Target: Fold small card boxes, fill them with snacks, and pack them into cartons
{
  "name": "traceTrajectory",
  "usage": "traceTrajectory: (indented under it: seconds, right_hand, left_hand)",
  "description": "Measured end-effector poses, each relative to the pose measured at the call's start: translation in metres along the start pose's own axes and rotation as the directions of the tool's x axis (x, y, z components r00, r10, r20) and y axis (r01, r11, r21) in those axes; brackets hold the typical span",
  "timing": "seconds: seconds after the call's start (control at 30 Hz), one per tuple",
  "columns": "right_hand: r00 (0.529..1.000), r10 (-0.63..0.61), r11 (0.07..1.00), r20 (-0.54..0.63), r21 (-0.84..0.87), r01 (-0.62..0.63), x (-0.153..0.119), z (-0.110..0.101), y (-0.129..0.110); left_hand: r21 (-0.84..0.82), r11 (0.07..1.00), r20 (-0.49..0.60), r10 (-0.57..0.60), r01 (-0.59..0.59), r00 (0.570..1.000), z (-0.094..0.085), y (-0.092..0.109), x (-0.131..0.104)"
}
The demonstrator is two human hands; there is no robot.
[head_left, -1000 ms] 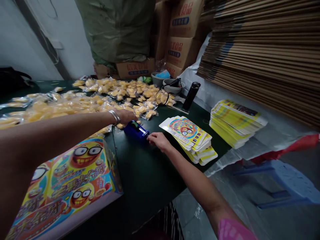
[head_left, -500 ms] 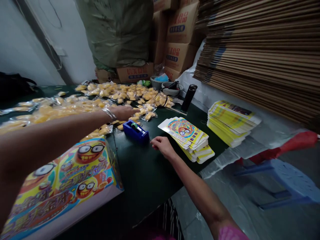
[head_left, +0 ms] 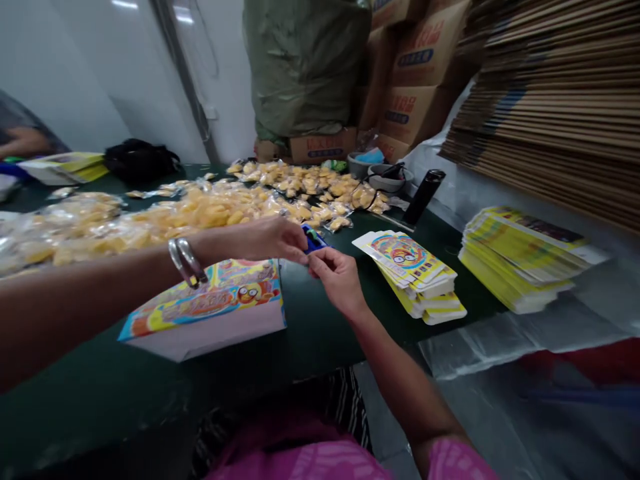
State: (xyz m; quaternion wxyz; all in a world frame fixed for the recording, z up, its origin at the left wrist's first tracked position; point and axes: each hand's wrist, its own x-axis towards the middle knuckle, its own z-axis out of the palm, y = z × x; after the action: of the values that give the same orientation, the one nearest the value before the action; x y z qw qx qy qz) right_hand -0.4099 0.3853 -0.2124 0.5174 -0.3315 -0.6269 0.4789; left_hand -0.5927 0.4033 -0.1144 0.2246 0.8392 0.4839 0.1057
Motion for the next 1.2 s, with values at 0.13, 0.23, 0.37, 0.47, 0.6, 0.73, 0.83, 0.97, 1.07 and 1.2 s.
traceTrajectory:
  seconds: [0.13,0.23,0.37,0.47,0.6,0.73,0.83,0.97,1.07,1.2]
  right_hand:
    - [0.996,-0.094,0.996,0.000,-0.003,0.094,-0.010,0.015,-0.014]
    - [0.994,-0.106,0.992,0.004,0.063,0.106,-0.018,0.023,-0.025]
    - [0.999,-0.048,0.970,0.024,0.241,0.041,-0.031,0.032,-0.033]
    - [0.999,0.037,0.954,0.029,0.298,-0.043,-0.040,0.033,-0.030]
    - [0.997,0.077,0.969,0.024,0.233,-0.080,-0.045,0.026,-0.019]
    - [1.000,0.021,0.988,0.022,0.155,-0.024,-0.037,0.024,-0.016]
    - [0.999,-0.009,0.992,0.039,0.124,0.005,-0.027,0.027,-0.018]
    - [0.999,-0.014,0.995,0.052,0.100,0.009,-0.020,0.030,-0.015]
    - [0.999,0.002,0.995,0.051,0.101,-0.008,-0.018,0.030,-0.009]
    - [0.998,0.050,0.994,0.043,0.092,-0.054,-0.017,0.024,0.001]
  left_hand:
    - [-0.126,0.991,-0.070,-0.051,0.042,0.996,0.000,0.013,-0.020]
    - [-0.159,0.985,-0.132,-0.091,0.069,0.987,-0.002,0.030,-0.036]
    - [-0.149,0.986,-0.222,-0.106,0.074,0.969,-0.007,0.055,-0.059]
    - [-0.105,0.992,-0.381,-0.102,0.066,0.919,-0.023,0.066,-0.081]
    - [-0.141,0.988,-0.492,-0.119,0.056,0.862,-0.051,0.070,-0.113]
    - [-0.176,0.980,-0.467,-0.162,0.088,0.869,-0.065,0.062,-0.130]
    - [-0.192,0.976,-0.411,-0.171,0.098,0.895,-0.068,0.051,-0.132]
    - [-0.225,0.966,-0.247,-0.186,0.130,0.951,-0.068,0.037,-0.129]
    - [-0.216,0.964,-0.177,-0.197,0.157,0.964,-0.067,0.030,-0.123]
    - [-0.212,0.961,-0.149,-0.213,0.179,0.966,-0.068,0.020,-0.111]
